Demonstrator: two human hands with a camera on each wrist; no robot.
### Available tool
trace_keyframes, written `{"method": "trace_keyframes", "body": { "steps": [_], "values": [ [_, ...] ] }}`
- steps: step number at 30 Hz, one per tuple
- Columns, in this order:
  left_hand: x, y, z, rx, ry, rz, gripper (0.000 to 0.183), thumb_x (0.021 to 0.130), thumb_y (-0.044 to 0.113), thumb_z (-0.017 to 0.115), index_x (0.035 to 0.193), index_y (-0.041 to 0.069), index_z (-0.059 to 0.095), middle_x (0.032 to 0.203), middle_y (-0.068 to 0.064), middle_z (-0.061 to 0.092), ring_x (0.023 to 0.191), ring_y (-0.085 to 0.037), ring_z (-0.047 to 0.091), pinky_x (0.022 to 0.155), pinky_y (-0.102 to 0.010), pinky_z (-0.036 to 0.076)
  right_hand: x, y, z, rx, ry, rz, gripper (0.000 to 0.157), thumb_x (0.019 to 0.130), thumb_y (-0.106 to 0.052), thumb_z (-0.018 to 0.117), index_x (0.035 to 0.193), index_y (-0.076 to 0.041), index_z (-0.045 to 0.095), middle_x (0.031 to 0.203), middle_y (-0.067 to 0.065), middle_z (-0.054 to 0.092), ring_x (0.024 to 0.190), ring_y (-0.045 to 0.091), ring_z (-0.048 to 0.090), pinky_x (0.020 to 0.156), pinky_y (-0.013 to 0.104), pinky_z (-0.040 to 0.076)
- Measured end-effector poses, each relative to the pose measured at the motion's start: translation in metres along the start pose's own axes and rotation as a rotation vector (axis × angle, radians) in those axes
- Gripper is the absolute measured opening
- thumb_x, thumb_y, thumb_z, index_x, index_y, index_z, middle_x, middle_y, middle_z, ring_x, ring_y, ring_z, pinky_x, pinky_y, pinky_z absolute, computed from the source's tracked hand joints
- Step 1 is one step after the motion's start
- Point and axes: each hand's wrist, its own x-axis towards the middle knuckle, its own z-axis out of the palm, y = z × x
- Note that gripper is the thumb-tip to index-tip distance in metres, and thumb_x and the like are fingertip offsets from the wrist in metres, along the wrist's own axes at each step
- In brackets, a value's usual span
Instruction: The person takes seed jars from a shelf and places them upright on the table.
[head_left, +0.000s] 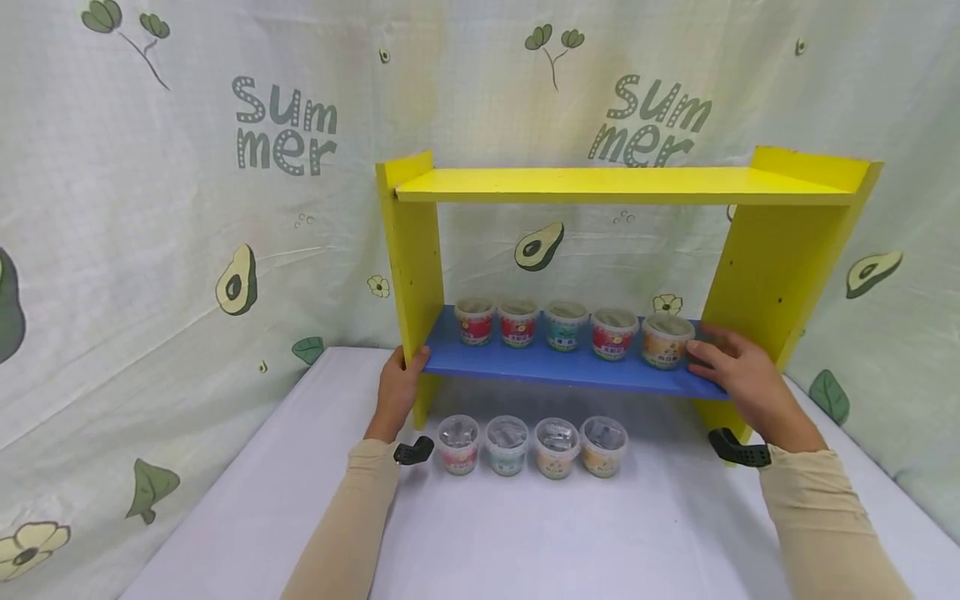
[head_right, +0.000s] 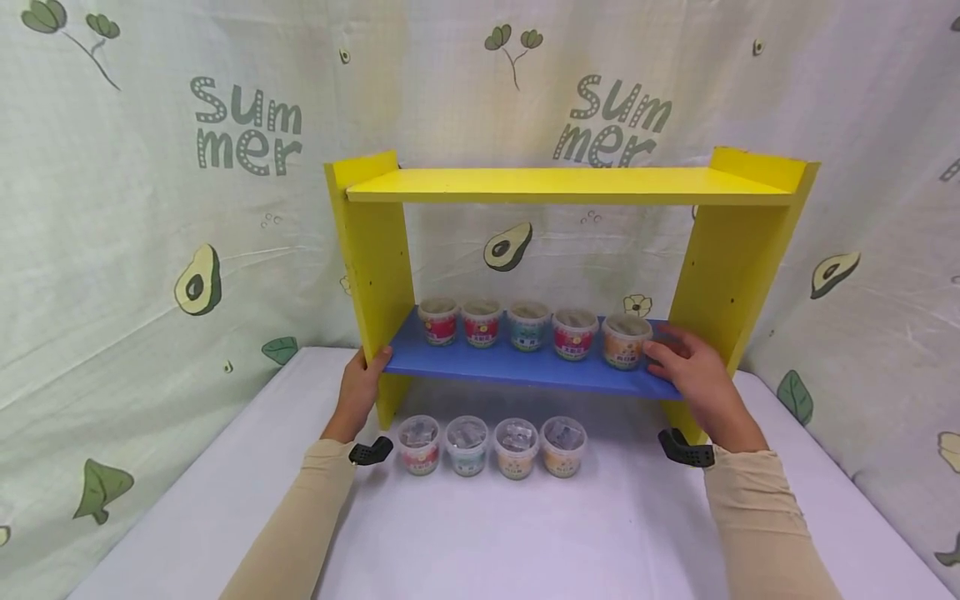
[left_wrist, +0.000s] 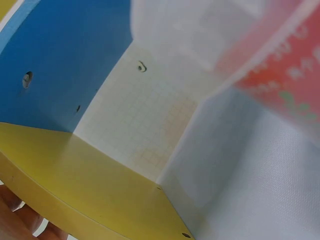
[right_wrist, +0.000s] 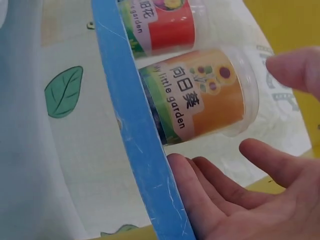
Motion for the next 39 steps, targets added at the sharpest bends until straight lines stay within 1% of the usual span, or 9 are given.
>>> {"method": "trace_keyframes", "body": {
  "steps": [3,8,11,14,16,21,26,36,39],
  "values": [
    [0.0,-0.001,0.001,0.005,0.001,-0.002,0.067,0.097,0.059,0.053,0.138,0.007,0.049,0.127,-0.016,0.058,0.111,-0.033,0.055,0.102,-0.052,0.043,0.005,0.001,-0.002,0.04,-0.032,-0.007,0.088,0.101,-0.051,0.051,0.159,0.0,0.009,0.16,0.029,0.016,0.123,0.016,0.054,0.093,0.022,0.048],
    [-0.001,-0.002,0.002,-0.002,0.006,0.0,0.065,0.097,0.058,0.054,0.137,0.006,0.05,0.125,-0.016,0.058,0.11,-0.033,0.054,0.101,-0.052,0.043,0.012,0.003,-0.006,0.038,-0.077,-0.005,0.087,0.101,-0.049,0.053,0.16,-0.003,0.008,0.16,0.028,0.016,0.12,0.007,0.053,0.103,0.035,0.041],
    [-0.002,-0.004,0.002,0.001,-0.002,-0.017,0.066,0.097,0.059,0.054,0.137,0.007,0.05,0.125,-0.016,0.059,0.11,-0.033,0.054,0.101,-0.051,0.043,0.015,0.003,-0.007,0.024,-0.109,-0.012,0.086,0.102,-0.048,0.052,0.16,-0.004,0.006,0.16,0.027,0.016,0.128,0.016,0.05,0.108,0.042,0.035],
    [-0.002,-0.004,0.002,0.001,-0.007,-0.018,0.067,0.097,0.059,0.054,0.138,0.006,0.05,0.126,-0.016,0.058,0.111,-0.034,0.054,0.102,-0.053,0.042,0.019,0.001,-0.006,0.048,-0.14,-0.025,0.084,0.103,-0.045,0.051,0.16,-0.003,0.004,0.161,0.026,0.013,0.138,0.034,0.038,0.112,0.05,0.027],
    [-0.003,-0.003,0.002,0.0,-0.005,-0.013,0.067,0.097,0.058,0.053,0.139,0.005,0.049,0.127,-0.017,0.058,0.112,-0.034,0.055,0.103,-0.054,0.042,0.023,-0.001,-0.006,0.055,-0.148,-0.034,0.084,0.103,-0.045,0.051,0.16,-0.004,0.004,0.161,0.026,0.013,0.14,0.041,0.032,0.113,0.053,0.024],
    [0.0,-0.002,0.002,-0.011,0.009,-0.012,0.066,0.097,0.059,0.053,0.138,0.007,0.049,0.128,-0.016,0.058,0.113,-0.034,0.055,0.103,-0.054,0.041,0.034,-0.003,-0.005,0.063,-0.151,-0.04,0.083,0.103,-0.045,0.052,0.161,-0.006,0.008,0.162,0.024,0.013,0.141,0.041,0.03,0.114,0.056,0.022],
    [0.001,-0.002,0.001,-0.011,-0.006,-0.022,0.068,0.096,0.06,0.053,0.139,0.008,0.048,0.129,-0.015,0.057,0.115,-0.034,0.054,0.105,-0.054,0.04,0.041,-0.001,-0.004,0.09,-0.173,-0.036,0.082,0.104,-0.042,0.053,0.16,-0.003,0.007,0.162,0.025,0.013,0.142,0.04,0.027,0.115,0.056,0.019],
    [0.002,0.0,0.001,-0.008,-0.016,-0.02,0.068,0.097,0.058,0.053,0.141,0.006,0.047,0.13,-0.016,0.057,0.114,-0.034,0.054,0.104,-0.054,0.041,0.04,0.006,-0.003,0.056,-0.164,-0.021,0.085,0.103,-0.042,0.054,0.161,-0.008,0.004,0.161,0.025,0.015,0.141,0.039,0.028,0.115,0.057,0.019],
    [0.003,0.0,0.0,-0.007,-0.019,-0.028,0.068,0.097,0.058,0.054,0.141,0.007,0.047,0.13,-0.015,0.056,0.114,-0.034,0.054,0.105,-0.053,0.04,0.039,0.004,-0.002,0.03,-0.157,-0.019,0.088,0.101,-0.044,0.056,0.161,-0.006,0.004,0.161,0.027,0.016,0.142,0.042,0.025,0.115,0.059,0.017]
  ]
}}
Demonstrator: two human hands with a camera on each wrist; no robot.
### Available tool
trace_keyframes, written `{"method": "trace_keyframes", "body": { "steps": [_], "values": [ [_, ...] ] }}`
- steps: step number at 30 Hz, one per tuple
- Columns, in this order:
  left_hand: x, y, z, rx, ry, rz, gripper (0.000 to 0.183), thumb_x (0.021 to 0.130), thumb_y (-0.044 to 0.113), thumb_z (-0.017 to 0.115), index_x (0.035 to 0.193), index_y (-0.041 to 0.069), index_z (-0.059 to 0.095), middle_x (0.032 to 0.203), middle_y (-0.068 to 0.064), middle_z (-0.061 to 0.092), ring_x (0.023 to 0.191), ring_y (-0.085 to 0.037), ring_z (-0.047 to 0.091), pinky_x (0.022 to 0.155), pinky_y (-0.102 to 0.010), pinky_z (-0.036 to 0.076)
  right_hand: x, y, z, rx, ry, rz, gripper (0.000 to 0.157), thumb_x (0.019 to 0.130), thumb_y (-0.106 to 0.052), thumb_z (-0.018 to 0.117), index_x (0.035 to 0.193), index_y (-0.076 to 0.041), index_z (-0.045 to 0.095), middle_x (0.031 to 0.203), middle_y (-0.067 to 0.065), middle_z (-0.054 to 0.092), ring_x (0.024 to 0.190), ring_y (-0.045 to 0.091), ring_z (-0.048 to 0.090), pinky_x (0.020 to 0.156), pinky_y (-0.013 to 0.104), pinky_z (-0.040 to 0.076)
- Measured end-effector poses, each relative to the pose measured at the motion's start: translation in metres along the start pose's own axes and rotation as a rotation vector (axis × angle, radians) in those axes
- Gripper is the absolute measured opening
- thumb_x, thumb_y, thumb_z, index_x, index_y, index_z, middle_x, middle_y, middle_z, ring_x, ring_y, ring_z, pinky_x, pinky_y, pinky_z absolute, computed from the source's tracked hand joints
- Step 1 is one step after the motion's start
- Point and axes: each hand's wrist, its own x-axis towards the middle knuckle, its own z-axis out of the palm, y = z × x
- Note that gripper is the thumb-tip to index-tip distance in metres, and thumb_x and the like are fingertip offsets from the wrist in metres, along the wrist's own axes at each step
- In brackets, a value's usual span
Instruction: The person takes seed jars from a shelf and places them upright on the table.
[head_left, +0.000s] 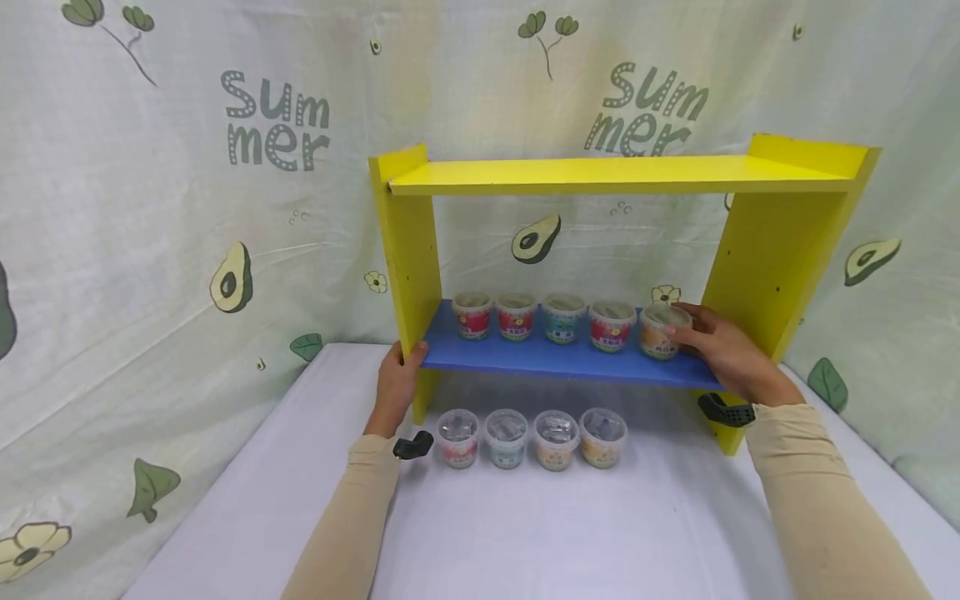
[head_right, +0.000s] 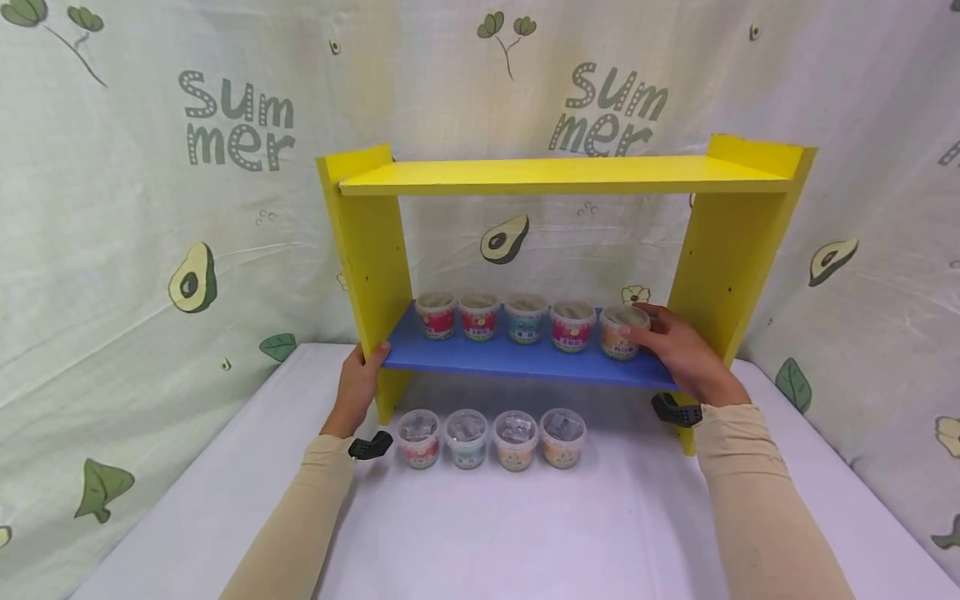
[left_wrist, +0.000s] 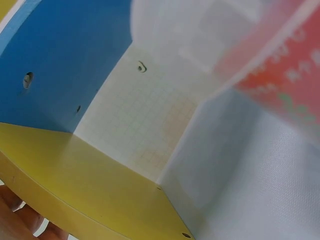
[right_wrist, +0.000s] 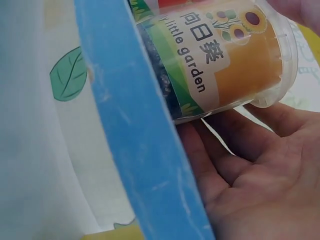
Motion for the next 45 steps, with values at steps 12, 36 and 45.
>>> {"method": "trace_keyframes", "body": {
  "steps": [12,36,45],
  "values": [
    [0.0,-0.004,0.001,0.001,0.0,0.013,0.07,0.097,0.059,0.054,0.142,0.007,0.047,0.131,-0.016,0.057,0.115,-0.034,0.054,0.105,-0.054,0.041,-0.004,0.002,0.002,-0.049,0.044,0.012,0.093,0.099,-0.052,0.056,0.159,0.0,0.009,0.159,0.027,0.023,0.141,0.042,0.027,0.114,0.06,0.019],
    [0.0,0.0,0.001,-0.005,0.007,0.025,0.066,0.097,0.058,0.053,0.139,0.006,0.05,0.127,-0.015,0.058,0.113,-0.034,0.054,0.102,-0.052,0.041,-0.012,0.005,0.0,0.29,0.111,-0.08,0.081,0.102,-0.038,0.057,0.16,-0.003,0.011,0.152,0.013,0.023,0.132,0.026,0.032,0.087,0.013,0.047],
    [0.001,-0.001,0.001,-0.013,0.01,0.042,0.064,0.098,0.056,0.053,0.137,0.006,0.05,0.125,-0.015,0.058,0.111,-0.033,0.055,0.102,-0.052,0.042,-0.015,0.007,0.002,0.293,0.141,-0.126,0.079,0.103,-0.035,0.055,0.157,0.005,0.014,0.143,0.01,0.033,0.125,0.023,0.038,0.083,0.012,0.048]
  ]
}}
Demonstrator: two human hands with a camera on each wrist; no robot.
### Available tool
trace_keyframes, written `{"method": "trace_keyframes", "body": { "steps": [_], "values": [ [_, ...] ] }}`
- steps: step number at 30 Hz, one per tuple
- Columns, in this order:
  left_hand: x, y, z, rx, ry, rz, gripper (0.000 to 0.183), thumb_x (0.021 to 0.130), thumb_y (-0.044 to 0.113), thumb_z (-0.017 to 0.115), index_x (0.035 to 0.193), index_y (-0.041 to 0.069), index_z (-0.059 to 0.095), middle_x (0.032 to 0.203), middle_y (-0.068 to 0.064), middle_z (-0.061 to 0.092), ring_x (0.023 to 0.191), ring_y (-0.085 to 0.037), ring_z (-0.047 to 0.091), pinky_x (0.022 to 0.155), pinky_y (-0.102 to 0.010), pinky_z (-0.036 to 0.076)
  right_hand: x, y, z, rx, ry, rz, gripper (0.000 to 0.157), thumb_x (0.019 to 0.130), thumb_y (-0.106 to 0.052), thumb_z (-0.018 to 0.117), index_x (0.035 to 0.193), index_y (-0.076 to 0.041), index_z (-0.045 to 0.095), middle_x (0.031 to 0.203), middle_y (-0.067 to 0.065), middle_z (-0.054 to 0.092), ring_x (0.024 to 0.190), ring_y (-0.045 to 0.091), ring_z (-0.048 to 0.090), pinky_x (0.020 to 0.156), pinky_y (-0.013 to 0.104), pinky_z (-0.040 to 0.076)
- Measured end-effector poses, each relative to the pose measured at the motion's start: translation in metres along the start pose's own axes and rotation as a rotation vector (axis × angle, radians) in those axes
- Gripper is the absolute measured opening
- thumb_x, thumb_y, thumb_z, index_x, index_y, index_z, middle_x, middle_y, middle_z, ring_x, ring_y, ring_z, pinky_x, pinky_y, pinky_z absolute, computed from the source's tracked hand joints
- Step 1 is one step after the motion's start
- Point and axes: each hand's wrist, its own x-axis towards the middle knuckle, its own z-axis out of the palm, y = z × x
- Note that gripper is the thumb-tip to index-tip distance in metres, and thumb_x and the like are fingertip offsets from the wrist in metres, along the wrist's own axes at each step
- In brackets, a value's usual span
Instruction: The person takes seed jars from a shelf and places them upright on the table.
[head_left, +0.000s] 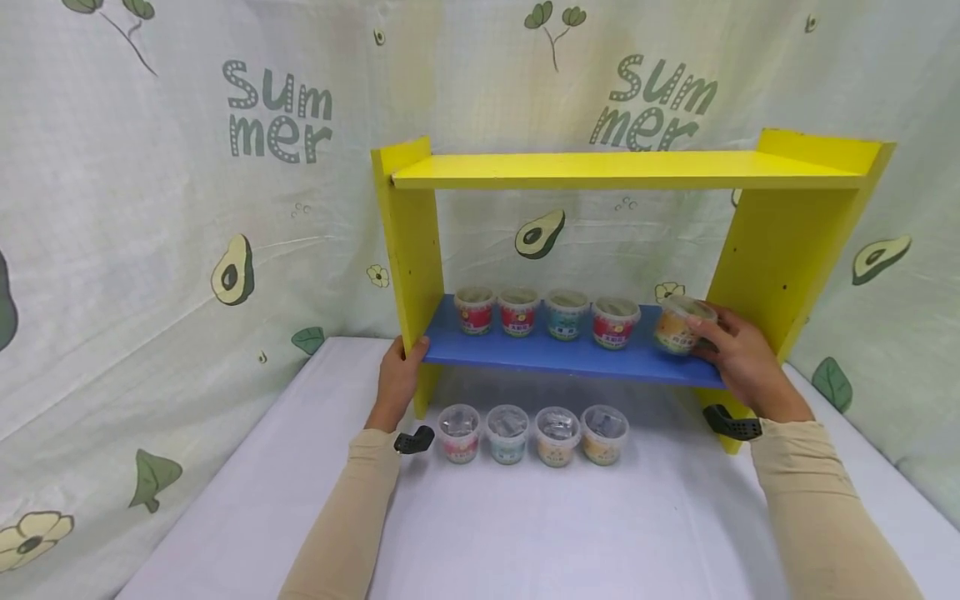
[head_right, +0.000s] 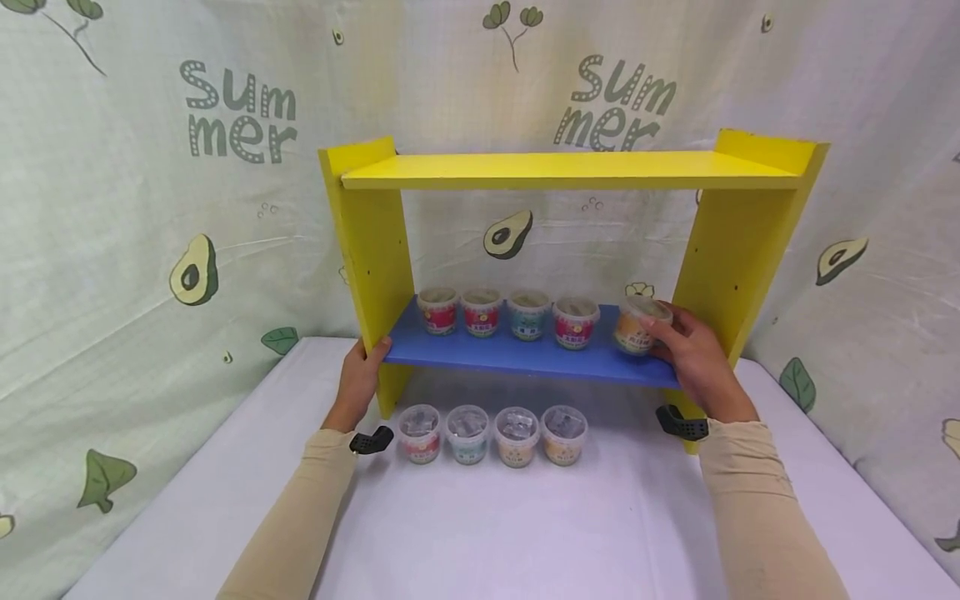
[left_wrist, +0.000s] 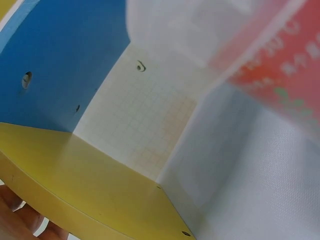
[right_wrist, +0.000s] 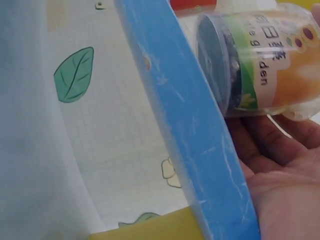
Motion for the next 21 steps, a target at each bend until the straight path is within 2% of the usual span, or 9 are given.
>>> {"method": "trace_keyframes", "body": {
  "steps": [5,13,21],
  "values": [
    [0.002,-0.002,-0.001,0.006,-0.008,-0.018,0.067,0.096,0.06,0.053,0.138,0.008,0.05,0.127,-0.014,0.058,0.112,-0.032,0.055,0.103,-0.052,0.042,-0.002,0.001,0.0,0.026,0.015,-0.037,0.075,0.104,-0.032,0.054,0.155,0.007,0.016,0.132,0.0,0.041,0.117,0.013,0.044,0.083,0.013,0.048],
    [0.003,-0.003,0.0,0.002,0.001,0.002,0.067,0.096,0.06,0.053,0.138,0.008,0.05,0.125,-0.014,0.058,0.111,-0.032,0.055,0.102,-0.051,0.042,-0.006,0.0,0.0,0.102,0.011,-0.062,0.063,0.105,-0.026,0.054,0.151,0.006,0.025,0.127,-0.002,0.047,0.112,0.007,0.05,0.083,0.015,0.05],
    [0.004,0.001,0.001,-0.01,0.004,-0.004,0.062,0.098,0.055,0.055,0.135,0.006,0.052,0.122,-0.015,0.058,0.109,-0.032,0.054,0.1,-0.05,0.042,-0.014,-0.003,0.003,0.04,0.054,-0.056,0.068,0.104,-0.031,0.055,0.153,0.006,0.025,0.128,-0.001,0.046,0.113,0.009,0.05,0.082,0.013,0.049]
  ]
}}
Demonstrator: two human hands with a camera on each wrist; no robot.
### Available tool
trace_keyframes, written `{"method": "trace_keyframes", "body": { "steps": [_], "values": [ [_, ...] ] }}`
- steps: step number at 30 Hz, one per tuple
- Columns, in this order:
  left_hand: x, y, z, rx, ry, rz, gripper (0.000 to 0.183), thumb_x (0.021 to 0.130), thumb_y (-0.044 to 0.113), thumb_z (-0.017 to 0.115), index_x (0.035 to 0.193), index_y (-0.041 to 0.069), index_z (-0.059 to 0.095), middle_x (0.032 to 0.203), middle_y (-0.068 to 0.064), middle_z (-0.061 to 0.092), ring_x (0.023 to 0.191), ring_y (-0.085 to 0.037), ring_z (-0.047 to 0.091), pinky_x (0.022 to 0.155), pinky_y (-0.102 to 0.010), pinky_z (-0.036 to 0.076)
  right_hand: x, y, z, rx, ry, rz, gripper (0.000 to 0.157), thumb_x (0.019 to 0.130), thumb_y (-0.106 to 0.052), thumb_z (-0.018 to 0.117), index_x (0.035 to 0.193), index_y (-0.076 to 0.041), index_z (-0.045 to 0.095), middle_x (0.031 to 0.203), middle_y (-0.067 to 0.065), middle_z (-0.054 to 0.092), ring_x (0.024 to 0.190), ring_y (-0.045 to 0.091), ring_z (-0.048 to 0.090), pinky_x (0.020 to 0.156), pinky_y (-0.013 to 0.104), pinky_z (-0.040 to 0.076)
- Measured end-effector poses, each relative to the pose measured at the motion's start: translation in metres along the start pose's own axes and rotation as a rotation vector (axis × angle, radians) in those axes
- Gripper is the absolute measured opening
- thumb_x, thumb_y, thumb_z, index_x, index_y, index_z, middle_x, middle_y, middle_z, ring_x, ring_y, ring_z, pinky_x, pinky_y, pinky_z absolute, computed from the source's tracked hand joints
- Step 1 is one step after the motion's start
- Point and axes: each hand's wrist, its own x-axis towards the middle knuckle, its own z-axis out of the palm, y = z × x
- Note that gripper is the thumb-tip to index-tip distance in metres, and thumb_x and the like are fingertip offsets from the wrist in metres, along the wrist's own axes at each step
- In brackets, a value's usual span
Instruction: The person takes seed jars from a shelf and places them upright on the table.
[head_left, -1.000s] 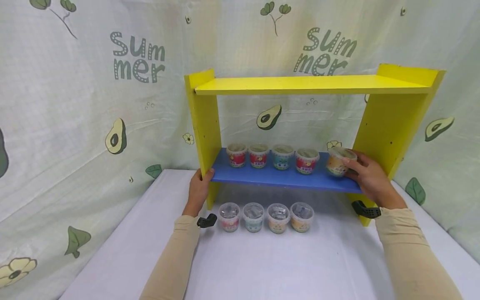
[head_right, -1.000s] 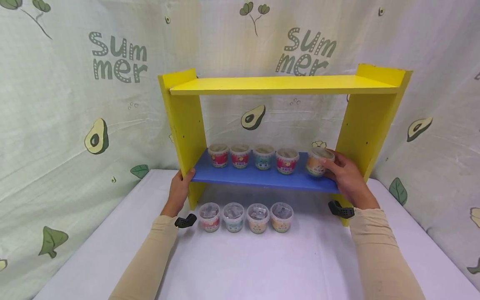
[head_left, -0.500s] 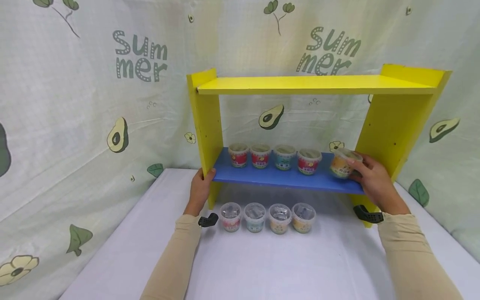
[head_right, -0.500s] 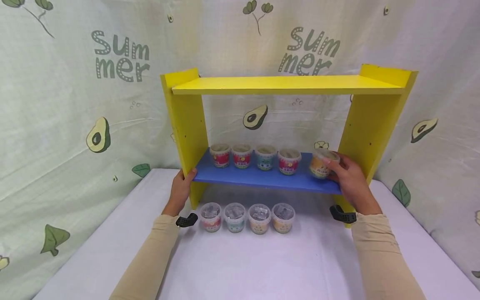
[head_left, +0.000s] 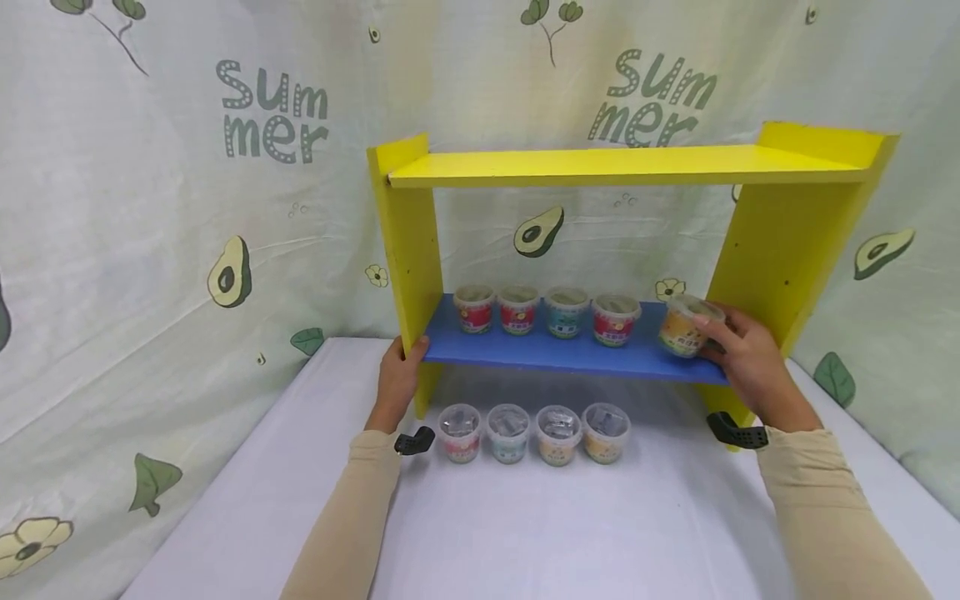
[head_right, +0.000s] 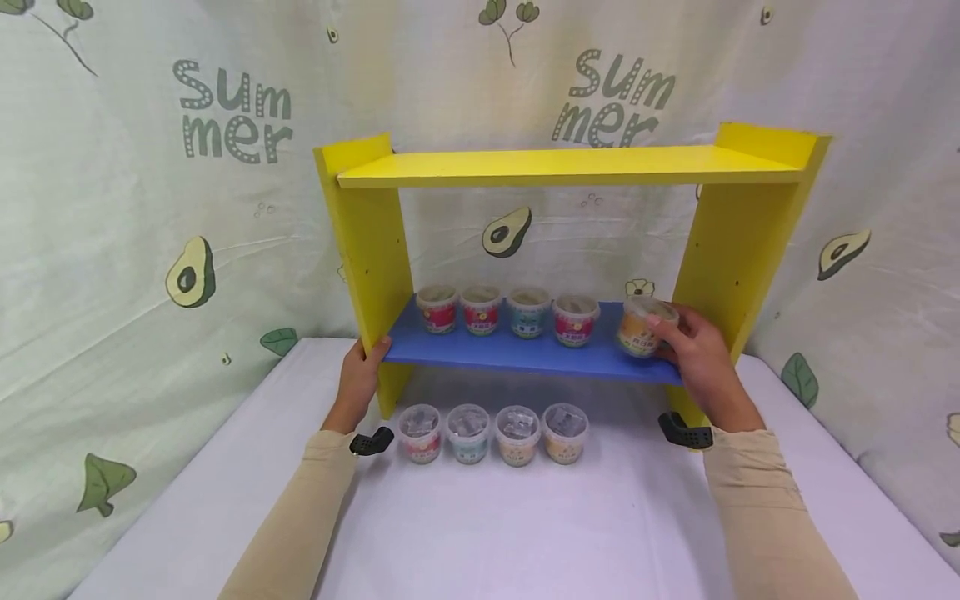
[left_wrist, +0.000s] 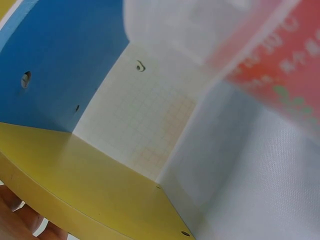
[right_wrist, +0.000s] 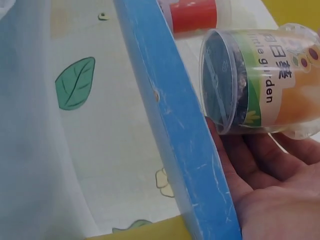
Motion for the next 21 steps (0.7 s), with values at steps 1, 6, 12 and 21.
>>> {"method": "trace_keyframes", "body": {
  "steps": [1,6,12,21],
  "values": [
    [0.0,-0.001,0.0,-0.001,-0.001,0.0,0.062,0.098,0.055,0.055,0.136,0.006,0.052,0.123,-0.015,0.058,0.109,-0.032,0.054,0.101,-0.05,0.042,-0.001,0.0,0.001,-0.003,0.008,0.0,0.068,0.104,-0.031,0.055,0.153,0.006,0.025,0.128,-0.001,0.045,0.113,0.01,0.049,0.081,0.013,0.049],
    [0.0,-0.004,-0.001,0.002,0.005,0.006,0.064,0.097,0.057,0.054,0.135,0.005,0.052,0.123,-0.016,0.059,0.109,-0.032,0.054,0.1,-0.05,0.042,-0.009,0.0,0.004,-0.018,0.108,0.02,0.065,0.102,-0.038,0.057,0.151,-0.003,0.031,0.125,-0.003,0.045,0.112,0.014,0.047,0.077,0.011,0.049],
    [-0.001,-0.003,-0.002,0.006,-0.001,0.005,0.064,0.097,0.056,0.054,0.136,0.006,0.051,0.124,-0.015,0.059,0.11,-0.033,0.055,0.101,-0.051,0.042,-0.02,0.002,0.006,0.125,0.161,-0.036,0.039,0.104,-0.029,0.055,0.136,-0.012,0.041,0.125,-0.002,0.044,0.113,0.016,0.045,0.079,0.013,0.049],
    [-0.001,-0.003,-0.002,0.001,-0.018,-0.009,0.068,0.095,0.062,0.054,0.137,0.008,0.05,0.126,-0.014,0.057,0.112,-0.032,0.054,0.104,-0.052,0.041,-0.029,0.0,0.009,0.153,0.101,-0.092,0.021,0.105,-0.019,0.054,0.124,-0.014,0.05,0.12,0.002,0.049,0.105,0.015,0.05,0.08,0.016,0.051]
  ]
}}
